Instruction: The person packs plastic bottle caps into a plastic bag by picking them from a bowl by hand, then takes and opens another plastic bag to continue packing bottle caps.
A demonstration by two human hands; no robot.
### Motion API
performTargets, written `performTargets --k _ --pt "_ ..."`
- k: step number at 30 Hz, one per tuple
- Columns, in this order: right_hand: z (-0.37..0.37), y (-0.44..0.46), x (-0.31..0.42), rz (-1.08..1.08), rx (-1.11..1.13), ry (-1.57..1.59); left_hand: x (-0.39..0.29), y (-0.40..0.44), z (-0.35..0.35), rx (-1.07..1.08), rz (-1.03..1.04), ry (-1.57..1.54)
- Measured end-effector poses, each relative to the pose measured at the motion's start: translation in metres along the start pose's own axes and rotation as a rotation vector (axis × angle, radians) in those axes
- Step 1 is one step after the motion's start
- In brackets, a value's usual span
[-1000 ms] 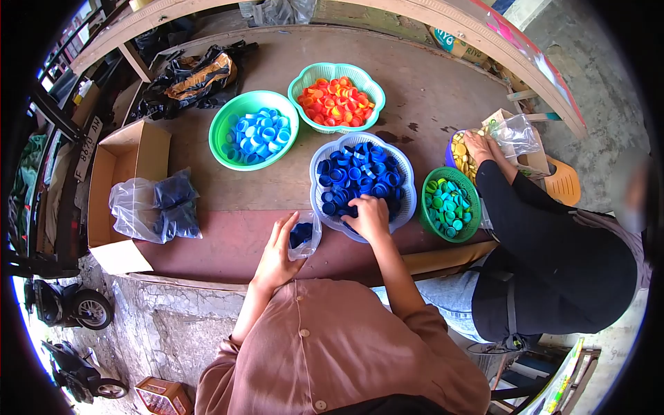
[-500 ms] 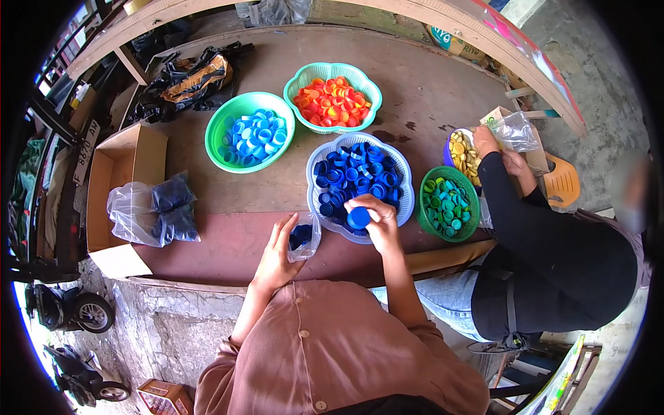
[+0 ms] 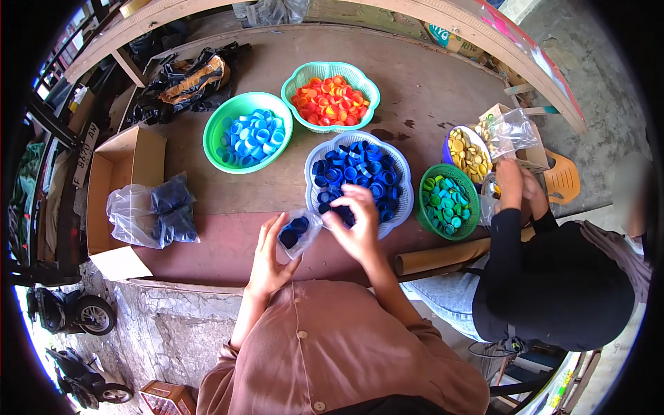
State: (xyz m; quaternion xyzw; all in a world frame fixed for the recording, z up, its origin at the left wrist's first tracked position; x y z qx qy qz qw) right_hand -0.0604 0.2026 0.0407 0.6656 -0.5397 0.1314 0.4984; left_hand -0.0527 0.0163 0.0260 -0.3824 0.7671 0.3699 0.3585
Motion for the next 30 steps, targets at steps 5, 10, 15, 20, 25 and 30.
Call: performTargets --k 5,10,15,20,25,30 --pt "-0.042 -0.009 -0.071 0.365 -0.144 -0.01 0.005 0.007 0.002 0.049 -0.039 0.039" --pt "-0.026 -0.01 -0.082 0.159 0.033 -0.392 0.017 0.003 0.006 0.037 -0.092 0.116" --pt "0.006 -0.003 -0.085 0.101 0.185 -0.535 0.008 0.004 -0.001 -0.008 0.009 0.093" --pt "0.03 0.006 -0.082 0.057 0.379 -0.579 0.019 0.002 0.005 0.028 -0.117 0.083" --pt "0.035 0.004 -0.079 0.132 0.508 -0.614 -0.006 0.004 -0.003 0.005 0.023 0.041" --pt "0.031 0.0 -0.103 0.2 0.409 -0.427 0.011 0.003 0.009 0.105 -0.131 0.032"
Point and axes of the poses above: each hand's wrist, its own y-axis towards the middle knuckle, its own z-axis out of the palm, x = y × z, the point moved 6 cm from there along y, towards the middle knuckle, and after that the axes turned 5 degrees about x, right-handed, at the moved point
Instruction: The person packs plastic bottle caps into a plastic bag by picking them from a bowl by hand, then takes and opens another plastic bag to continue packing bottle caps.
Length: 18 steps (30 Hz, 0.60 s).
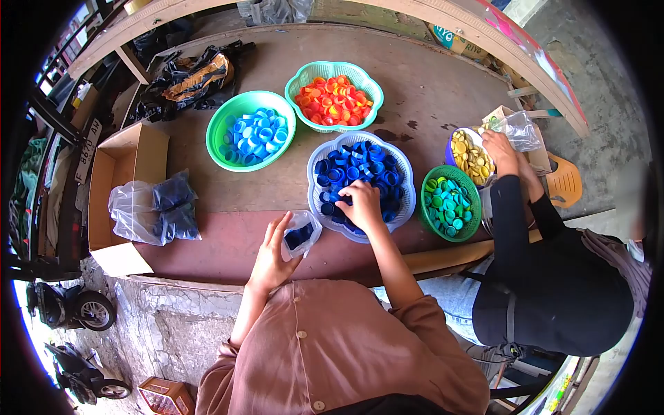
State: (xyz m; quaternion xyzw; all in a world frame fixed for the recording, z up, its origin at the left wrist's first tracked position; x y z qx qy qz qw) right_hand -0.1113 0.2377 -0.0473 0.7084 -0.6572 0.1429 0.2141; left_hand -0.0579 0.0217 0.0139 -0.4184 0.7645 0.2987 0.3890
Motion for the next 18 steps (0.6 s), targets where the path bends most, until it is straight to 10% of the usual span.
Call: performTargets --k 5,13,18 --pt "-0.005 -0.01 -0.008 0.254 0.134 1.14 0.003 -0.001 -0.002 -0.016 -0.013 -0.011" --pt "-0.055 -0.03 0.035 0.18 0.065 1.158 -0.002 0.0 0.004 0.007 0.001 -0.009" --pt "-0.06 -0.041 0.12 -0.373 0.001 0.442 -0.004 0.0 0.005 -0.012 0.031 0.003"
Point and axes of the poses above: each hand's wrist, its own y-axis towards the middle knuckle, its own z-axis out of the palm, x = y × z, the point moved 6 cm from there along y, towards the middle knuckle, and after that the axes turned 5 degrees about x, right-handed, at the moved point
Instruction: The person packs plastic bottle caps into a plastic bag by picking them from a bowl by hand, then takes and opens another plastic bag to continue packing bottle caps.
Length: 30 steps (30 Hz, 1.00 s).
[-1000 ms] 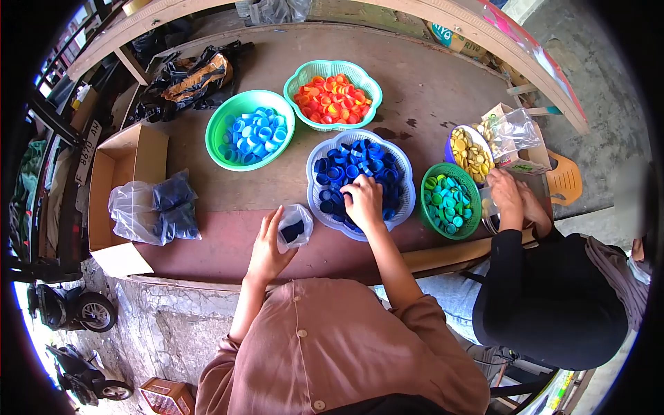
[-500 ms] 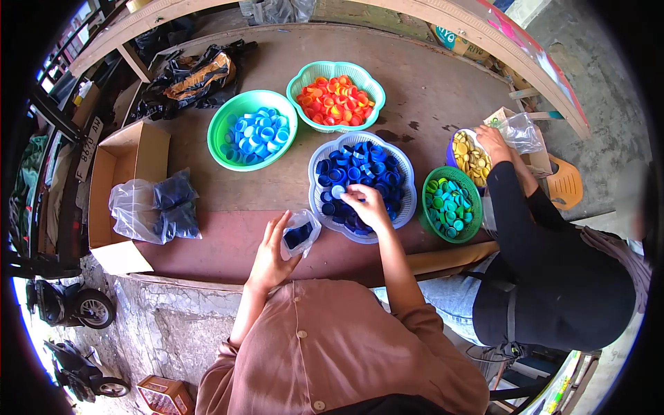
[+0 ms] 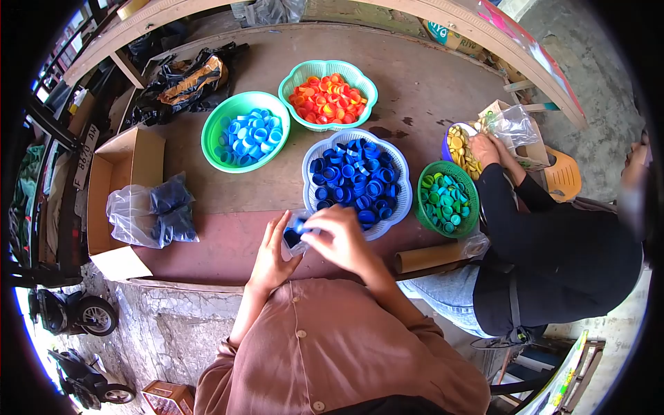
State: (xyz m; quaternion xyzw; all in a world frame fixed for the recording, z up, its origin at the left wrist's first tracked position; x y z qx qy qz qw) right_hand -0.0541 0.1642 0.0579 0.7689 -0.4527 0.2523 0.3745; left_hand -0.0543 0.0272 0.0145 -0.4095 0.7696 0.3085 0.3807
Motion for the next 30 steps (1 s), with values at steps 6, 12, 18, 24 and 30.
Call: performTargets --k 6,12,18,24,30 --pt "0.064 -0.02 0.0 -0.017 0.246 -0.513 0.008 -0.001 0.005 0.038 0.018 0.043" --pt "-0.03 -0.008 -0.051 0.235 -0.243 -0.073 0.004 -0.002 0.0 0.035 -0.066 0.024" --pt "-0.021 -0.021 -0.114 0.317 0.045 -0.713 -0.002 0.0 0.001 0.047 -0.018 -0.009" --pt "-0.001 -0.028 -0.129 0.473 0.257 -0.901 0.001 -0.003 -0.005 0.007 -0.039 -0.006" --pt "-0.03 -0.044 -0.136 0.539 -0.02 -0.095 0.002 -0.003 -0.004 0.001 -0.036 -0.012"
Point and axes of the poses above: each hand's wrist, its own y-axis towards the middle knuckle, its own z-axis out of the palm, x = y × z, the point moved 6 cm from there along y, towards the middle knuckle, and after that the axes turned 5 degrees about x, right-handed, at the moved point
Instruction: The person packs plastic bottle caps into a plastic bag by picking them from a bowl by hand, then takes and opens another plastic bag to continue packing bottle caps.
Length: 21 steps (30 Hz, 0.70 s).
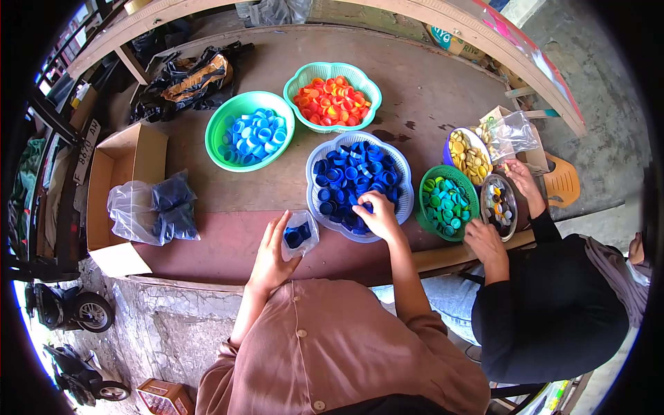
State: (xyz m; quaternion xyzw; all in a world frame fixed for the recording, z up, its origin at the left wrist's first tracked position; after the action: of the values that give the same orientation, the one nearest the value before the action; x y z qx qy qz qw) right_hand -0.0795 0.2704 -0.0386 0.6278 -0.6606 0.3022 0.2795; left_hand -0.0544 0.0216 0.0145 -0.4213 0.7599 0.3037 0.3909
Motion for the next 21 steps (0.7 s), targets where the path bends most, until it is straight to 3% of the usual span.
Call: performTargets --k 2,5,9,13,17,19,21 --pt "0.006 -0.006 -0.015 0.213 0.11 0.634 -0.001 0.001 0.002 0.008 0.005 -0.001" --pt "0.002 -0.019 -0.002 0.318 0.143 0.913 -0.002 0.002 0.005 0.027 0.009 -0.002" --pt "-0.001 -0.027 0.021 0.112 0.179 1.265 -0.003 0.001 0.005 0.043 -0.008 -0.008" --pt "-0.005 -0.032 0.059 0.009 0.093 0.894 -0.002 0.0 0.004 0.029 0.007 -0.002" --pt "0.016 -0.042 0.135 -0.53 -0.038 0.149 -0.002 -0.001 0.007 0.009 0.037 0.018" --pt "0.046 -0.052 0.145 -0.54 -0.033 -0.295 -0.001 0.0 0.008 0.012 0.052 0.035" --pt "0.063 -0.053 0.142 -0.492 0.02 -0.407 0.0 0.0 0.009 0.015 0.071 0.034"
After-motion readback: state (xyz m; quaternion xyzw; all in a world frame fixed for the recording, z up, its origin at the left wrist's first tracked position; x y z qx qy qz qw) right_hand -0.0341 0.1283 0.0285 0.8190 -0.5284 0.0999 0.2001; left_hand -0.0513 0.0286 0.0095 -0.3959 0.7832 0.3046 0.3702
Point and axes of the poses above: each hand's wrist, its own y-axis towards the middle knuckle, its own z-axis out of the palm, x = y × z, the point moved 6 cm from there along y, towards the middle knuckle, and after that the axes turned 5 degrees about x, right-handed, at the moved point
